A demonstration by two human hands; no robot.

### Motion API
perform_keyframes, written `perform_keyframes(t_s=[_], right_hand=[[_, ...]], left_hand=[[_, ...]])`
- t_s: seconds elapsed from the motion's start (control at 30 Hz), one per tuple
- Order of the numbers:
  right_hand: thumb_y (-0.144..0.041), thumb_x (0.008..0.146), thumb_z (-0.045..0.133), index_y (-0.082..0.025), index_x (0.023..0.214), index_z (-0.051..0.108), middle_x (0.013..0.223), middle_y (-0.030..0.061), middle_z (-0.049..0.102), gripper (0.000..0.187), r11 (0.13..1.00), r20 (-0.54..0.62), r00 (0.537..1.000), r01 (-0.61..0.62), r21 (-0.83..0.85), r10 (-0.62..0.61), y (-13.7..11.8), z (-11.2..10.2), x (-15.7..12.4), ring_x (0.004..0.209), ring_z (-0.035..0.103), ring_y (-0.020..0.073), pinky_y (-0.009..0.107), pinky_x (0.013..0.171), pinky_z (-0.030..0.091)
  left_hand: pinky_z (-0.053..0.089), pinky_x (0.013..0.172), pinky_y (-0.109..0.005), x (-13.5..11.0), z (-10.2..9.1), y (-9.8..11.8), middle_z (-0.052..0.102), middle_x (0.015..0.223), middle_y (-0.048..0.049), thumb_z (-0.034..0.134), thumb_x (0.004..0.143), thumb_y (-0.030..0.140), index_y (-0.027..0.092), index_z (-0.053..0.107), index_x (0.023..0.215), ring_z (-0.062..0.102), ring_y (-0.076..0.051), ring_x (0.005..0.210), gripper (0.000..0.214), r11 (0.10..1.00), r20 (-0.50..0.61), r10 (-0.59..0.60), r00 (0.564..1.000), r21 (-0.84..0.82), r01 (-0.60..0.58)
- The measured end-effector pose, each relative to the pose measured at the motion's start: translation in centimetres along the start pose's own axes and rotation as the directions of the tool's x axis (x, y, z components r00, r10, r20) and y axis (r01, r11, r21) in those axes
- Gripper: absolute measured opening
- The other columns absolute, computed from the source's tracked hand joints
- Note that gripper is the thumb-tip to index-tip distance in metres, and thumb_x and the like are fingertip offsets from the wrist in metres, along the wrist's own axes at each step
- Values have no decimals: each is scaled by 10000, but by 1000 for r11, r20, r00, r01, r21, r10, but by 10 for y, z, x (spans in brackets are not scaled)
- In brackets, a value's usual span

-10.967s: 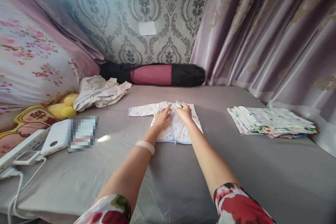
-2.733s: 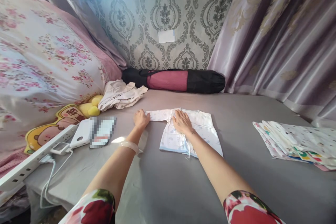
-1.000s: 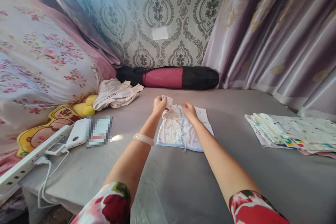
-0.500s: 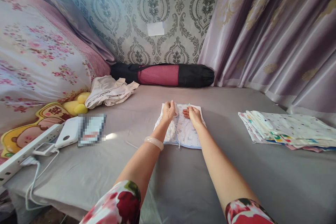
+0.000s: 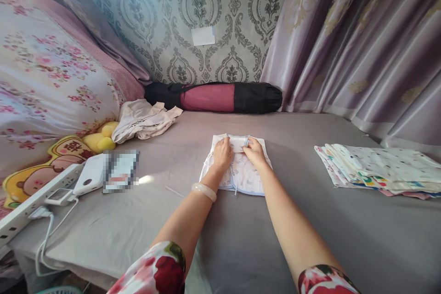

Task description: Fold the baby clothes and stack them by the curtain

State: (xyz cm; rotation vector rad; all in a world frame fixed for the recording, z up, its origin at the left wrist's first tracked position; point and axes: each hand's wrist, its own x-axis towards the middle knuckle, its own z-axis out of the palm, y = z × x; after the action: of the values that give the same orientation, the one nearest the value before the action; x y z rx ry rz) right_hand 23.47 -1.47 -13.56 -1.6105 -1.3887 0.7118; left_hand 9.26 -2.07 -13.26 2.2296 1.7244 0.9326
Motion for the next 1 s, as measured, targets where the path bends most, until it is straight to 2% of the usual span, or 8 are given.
perform_keyframes(t_s=[0.1,0.23,0.37,0.5,0.6,0.67,0.77,1.0], right_hand=[[-185,788,497,-168,1350,463,1087,80,705,564,1000,-25,1000,15,-11,-15,-1,-2,-3,867,676,177,303,808,519],[-186,831,463,-154,1254,536,1201,111,647,430,975,-49,990,123,-188,-134,-6,-6,-10,1020,625,198,313,908,467],[-180,876,410,-155,1176,610,1285,130,588,362,869,-41,974,181,-461,-225,-14,-6,-19,1208,506,234,340,1020,379],[-221,952,312,-160,1328,537,1507,102,402,442,742,41,950,267,-615,-308,-20,-3,-24,1405,291,237,412,1138,218],[-255,982,245,-134,1451,406,1568,78,304,510,701,153,943,322,-636,-295,-22,1,-26,1462,172,229,450,1175,101],[-278,986,234,-133,1484,356,1579,63,278,533,697,224,939,344,-630,-261,-21,3,-26,1466,163,225,450,1181,85],[-290,984,222,-148,1482,371,1567,41,307,539,702,305,936,337,-627,-176,-21,5,-26,1460,192,215,445,1185,104],[-287,982,210,-162,1480,380,1569,24,302,541,700,330,937,315,-641,-119,-21,4,-25,1462,184,203,451,1189,110]], left_hand=[[326,1101,-463,0,2,-1,601,1271,-212,355,829,81,69,506,1271,488,-285,1283,467,994,-53,20,998,112,-14],[301,1102,-506,-2,2,-2,613,1246,-234,307,904,144,62,539,1241,469,-309,1305,417,982,-71,-39,997,184,51],[310,1089,-519,-4,-1,0,636,1196,-232,279,942,187,73,591,1168,495,-319,1279,401,972,-60,-43,997,227,56],[220,1150,-503,-4,-2,4,551,1357,-200,276,965,220,83,528,1292,409,-304,1361,435,961,-116,42,992,278,-8],[162,1174,-506,-4,0,3,471,1451,-170,280,978,267,101,475,1369,329,-302,1411,467,949,-48,117,992,301,-97],[168,1165,-533,-3,1,1,451,1467,-169,285,981,290,108,468,1385,323,-320,1412,480,946,44,101,994,304,-110],[212,1143,-555,-2,1,0,457,1461,-175,277,982,289,110,463,1399,371,-336,1381,490,948,165,59,984,299,-108],[230,1141,-539,-1,-1,2,464,1460,-159,288,984,293,141,466,1401,377,-325,1379,478,951,175,39,984,296,-90]])
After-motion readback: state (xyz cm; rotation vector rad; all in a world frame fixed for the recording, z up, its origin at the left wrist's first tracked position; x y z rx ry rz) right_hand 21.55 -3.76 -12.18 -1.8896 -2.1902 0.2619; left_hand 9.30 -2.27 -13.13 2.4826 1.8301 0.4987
